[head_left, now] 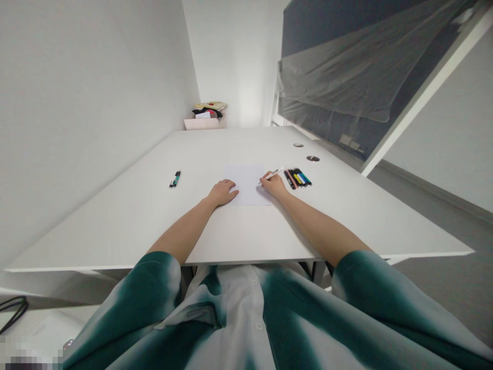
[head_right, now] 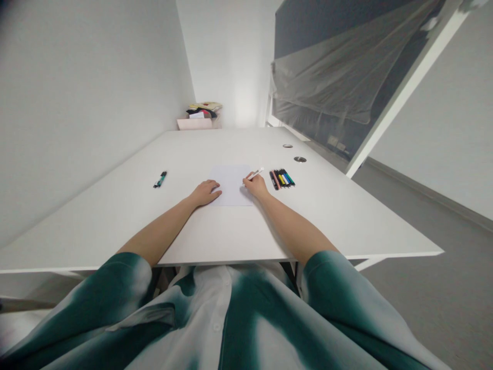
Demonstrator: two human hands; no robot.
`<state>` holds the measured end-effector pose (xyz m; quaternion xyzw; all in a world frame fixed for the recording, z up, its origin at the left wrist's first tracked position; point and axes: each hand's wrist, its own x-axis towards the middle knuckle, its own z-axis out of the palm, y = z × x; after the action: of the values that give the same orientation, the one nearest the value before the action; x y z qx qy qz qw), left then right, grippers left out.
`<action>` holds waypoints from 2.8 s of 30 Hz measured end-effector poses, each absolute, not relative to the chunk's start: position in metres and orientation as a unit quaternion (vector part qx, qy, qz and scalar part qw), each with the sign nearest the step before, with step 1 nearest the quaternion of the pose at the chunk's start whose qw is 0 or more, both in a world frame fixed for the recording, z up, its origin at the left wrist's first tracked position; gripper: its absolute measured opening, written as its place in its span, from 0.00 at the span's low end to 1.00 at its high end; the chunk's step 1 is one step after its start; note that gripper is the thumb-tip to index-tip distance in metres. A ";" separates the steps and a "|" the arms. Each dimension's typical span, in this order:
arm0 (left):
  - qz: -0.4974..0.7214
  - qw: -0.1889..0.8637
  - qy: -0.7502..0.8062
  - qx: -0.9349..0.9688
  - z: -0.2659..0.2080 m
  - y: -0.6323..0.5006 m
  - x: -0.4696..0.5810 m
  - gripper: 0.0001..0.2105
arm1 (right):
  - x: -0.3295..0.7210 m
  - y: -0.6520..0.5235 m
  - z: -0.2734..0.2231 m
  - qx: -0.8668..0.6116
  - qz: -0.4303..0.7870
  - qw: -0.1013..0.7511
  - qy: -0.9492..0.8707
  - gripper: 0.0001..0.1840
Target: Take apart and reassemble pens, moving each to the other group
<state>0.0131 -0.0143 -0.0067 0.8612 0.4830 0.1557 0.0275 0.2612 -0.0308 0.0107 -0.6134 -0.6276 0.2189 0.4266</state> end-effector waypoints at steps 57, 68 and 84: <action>0.230 -0.030 0.437 0.869 0.015 -0.026 0.024 0.14 | 0.261 -0.034 0.024 -0.382 0.614 0.533 -0.440 0.20; 0.249 0.024 0.467 0.848 0.013 -0.023 0.016 0.13 | 0.257 -0.043 0.017 -0.490 0.221 0.351 -0.766 0.09; 0.247 0.056 0.433 0.865 0.010 -0.021 0.012 0.14 | 0.242 -0.055 0.021 -0.448 0.234 0.294 -0.811 0.13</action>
<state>0.0117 -0.0211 0.0104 0.8648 0.4333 0.2475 0.0561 0.2425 -0.0551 0.0213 -0.4481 -0.8113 0.2336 0.2940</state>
